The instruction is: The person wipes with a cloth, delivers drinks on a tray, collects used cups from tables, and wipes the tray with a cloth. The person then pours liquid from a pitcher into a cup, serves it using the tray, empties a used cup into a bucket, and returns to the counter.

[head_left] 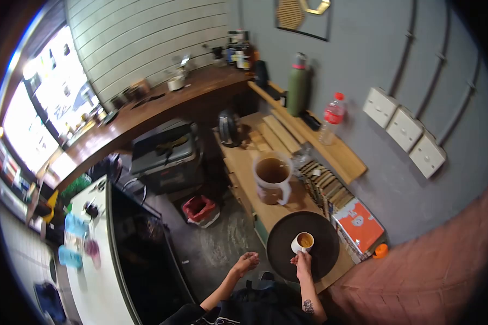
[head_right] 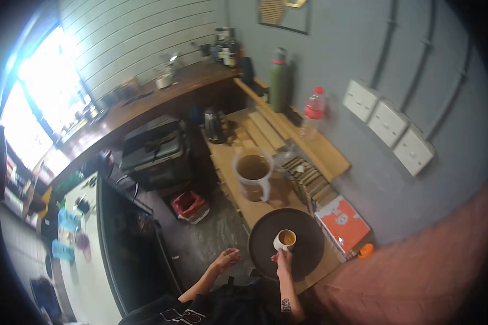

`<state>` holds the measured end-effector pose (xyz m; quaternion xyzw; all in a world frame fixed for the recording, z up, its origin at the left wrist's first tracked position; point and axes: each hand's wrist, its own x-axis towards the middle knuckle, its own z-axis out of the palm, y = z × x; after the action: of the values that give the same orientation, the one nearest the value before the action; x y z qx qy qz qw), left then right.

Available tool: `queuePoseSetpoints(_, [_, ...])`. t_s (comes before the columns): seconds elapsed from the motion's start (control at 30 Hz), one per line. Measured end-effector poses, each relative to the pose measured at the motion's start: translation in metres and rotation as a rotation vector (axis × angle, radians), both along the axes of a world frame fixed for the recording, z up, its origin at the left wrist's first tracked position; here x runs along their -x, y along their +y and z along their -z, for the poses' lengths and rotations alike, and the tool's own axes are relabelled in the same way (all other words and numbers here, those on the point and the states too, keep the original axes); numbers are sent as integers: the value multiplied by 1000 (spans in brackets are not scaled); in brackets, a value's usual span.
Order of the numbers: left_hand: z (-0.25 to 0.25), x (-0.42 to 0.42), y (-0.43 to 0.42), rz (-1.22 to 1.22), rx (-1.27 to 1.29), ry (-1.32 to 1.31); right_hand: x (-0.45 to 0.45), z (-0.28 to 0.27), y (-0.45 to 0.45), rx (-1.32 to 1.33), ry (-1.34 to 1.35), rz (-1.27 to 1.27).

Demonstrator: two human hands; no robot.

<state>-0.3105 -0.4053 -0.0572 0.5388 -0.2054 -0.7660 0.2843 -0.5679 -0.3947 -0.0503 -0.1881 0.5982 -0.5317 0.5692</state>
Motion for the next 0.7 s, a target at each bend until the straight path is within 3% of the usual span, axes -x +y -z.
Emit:
queuePoseSetpoints(0.07, [-3, -27, 10, -101, 80, -9, -20, -5, -4, -10, -81, 65])
queuePoseSetpoints(0.23, [-43, -111, 65, -316, 200, -40, -118, -23, -3, -63, 21, -84])
queuePoseSetpoints(0.5, [-88, -251, 229, -580, 397, -197, -336, -69, 84, 125, -27, -837])
queuePoseSetpoints(0.57, [-102, -275, 269, -635, 504, -446, -383, -70, 116, 183, -127, -1082])
queuePoseSetpoints(0.63, [-114, -294, 306, -757, 443, -444, -422, -85, 148, 210, -134, -1314])
queuePoseSetpoints(0.7, [-128, -305, 342, -863, 555, -697, -455, -102, 176, 240, -151, -1547])
